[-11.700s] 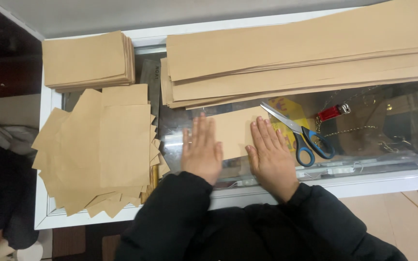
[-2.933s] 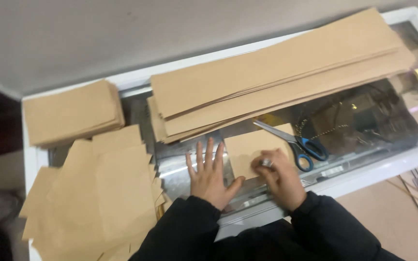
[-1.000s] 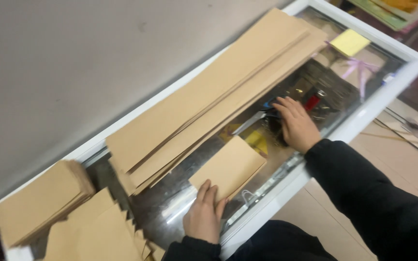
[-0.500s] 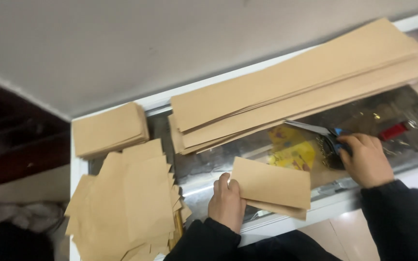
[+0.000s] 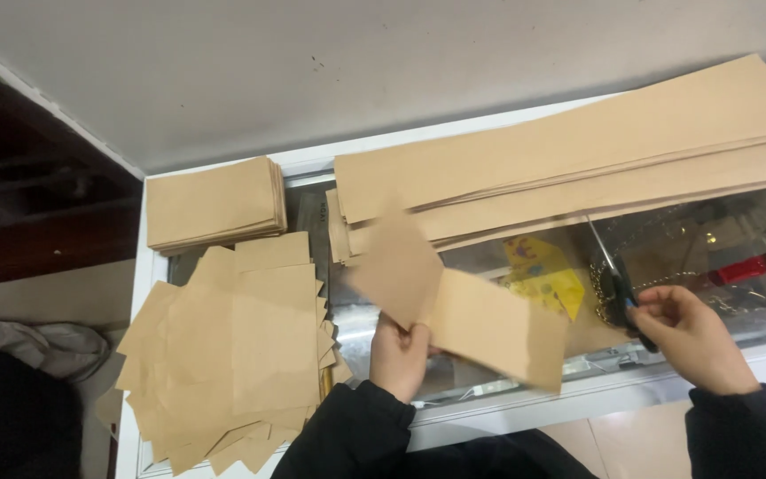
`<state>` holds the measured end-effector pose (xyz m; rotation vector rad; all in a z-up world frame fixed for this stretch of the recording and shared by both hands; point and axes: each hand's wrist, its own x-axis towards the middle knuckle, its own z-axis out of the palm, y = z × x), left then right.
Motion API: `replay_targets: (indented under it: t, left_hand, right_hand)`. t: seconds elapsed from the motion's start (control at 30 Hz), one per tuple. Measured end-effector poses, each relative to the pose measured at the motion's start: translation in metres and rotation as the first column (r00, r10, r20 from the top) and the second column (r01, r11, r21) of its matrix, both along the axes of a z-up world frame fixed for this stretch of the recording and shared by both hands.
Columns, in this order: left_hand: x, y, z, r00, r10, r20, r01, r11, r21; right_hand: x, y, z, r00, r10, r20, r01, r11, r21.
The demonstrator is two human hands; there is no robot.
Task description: Cutting and folding brown paper strips to create small bags or envelopes
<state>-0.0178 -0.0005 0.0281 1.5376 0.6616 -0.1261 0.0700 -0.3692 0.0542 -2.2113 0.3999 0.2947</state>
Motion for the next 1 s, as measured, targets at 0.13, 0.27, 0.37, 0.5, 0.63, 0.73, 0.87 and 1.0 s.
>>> replay_targets:
  t: [0.13, 0.27, 0.37, 0.5, 0.63, 0.73, 0.87, 1.0]
  left_hand:
    - [0.008, -0.01, -0.008, 0.989, 0.151, -0.011, -0.148, 0.955, -0.258]
    - [0.024, -0.025, -0.031, 0.967, 0.253, 0.021, -0.232, 0.914, -0.334]
    - [0.037, -0.032, -0.037, 0.94, 0.326, 0.097, -0.249, 0.856, -0.453]
    - [0.053, -0.033, -0.12, 0.906, 0.406, 0.122, -0.213, 0.685, -0.697]
    - [0.052, -0.026, -0.083, 0.903, 0.393, 0.174, -0.067, 0.528, -0.846]
    - [0.047, -0.026, -0.081, 0.934, 0.358, 0.008, -0.205, 0.551, -0.809]
    - [0.042, -0.027, -0.056, 0.94, 0.251, 0.232, 0.03, 0.616, -0.787]
    - [0.038, -0.023, -0.045, 0.976, 0.106, 0.192, 0.059, 0.719, -0.693]
  right_hand:
    - [-0.031, 0.066, 0.083, 0.953, -0.284, -0.105, 0.302, 0.878, 0.371]
    - [-0.064, 0.064, 0.006, 0.948, -0.309, 0.072, 0.16, 0.661, 0.733]
    - [-0.096, 0.099, -0.008, 0.992, -0.087, 0.092, -0.031, 0.533, 0.845]
    - [-0.12, 0.138, 0.011, 0.971, 0.232, -0.058, -0.04, 0.397, 0.917]
    - [-0.129, 0.138, 0.004, 0.909, 0.409, -0.076, -0.132, 0.458, 0.879]
    - [-0.133, 0.155, 0.033, 0.879, 0.348, -0.326, 0.147, 0.453, 0.88]
    - [-0.132, 0.159, 0.044, 0.83, 0.418, -0.369, 0.117, 0.517, 0.848]
    - [-0.132, 0.164, 0.044, 0.804, 0.502, -0.318, -0.076, 0.617, 0.783]
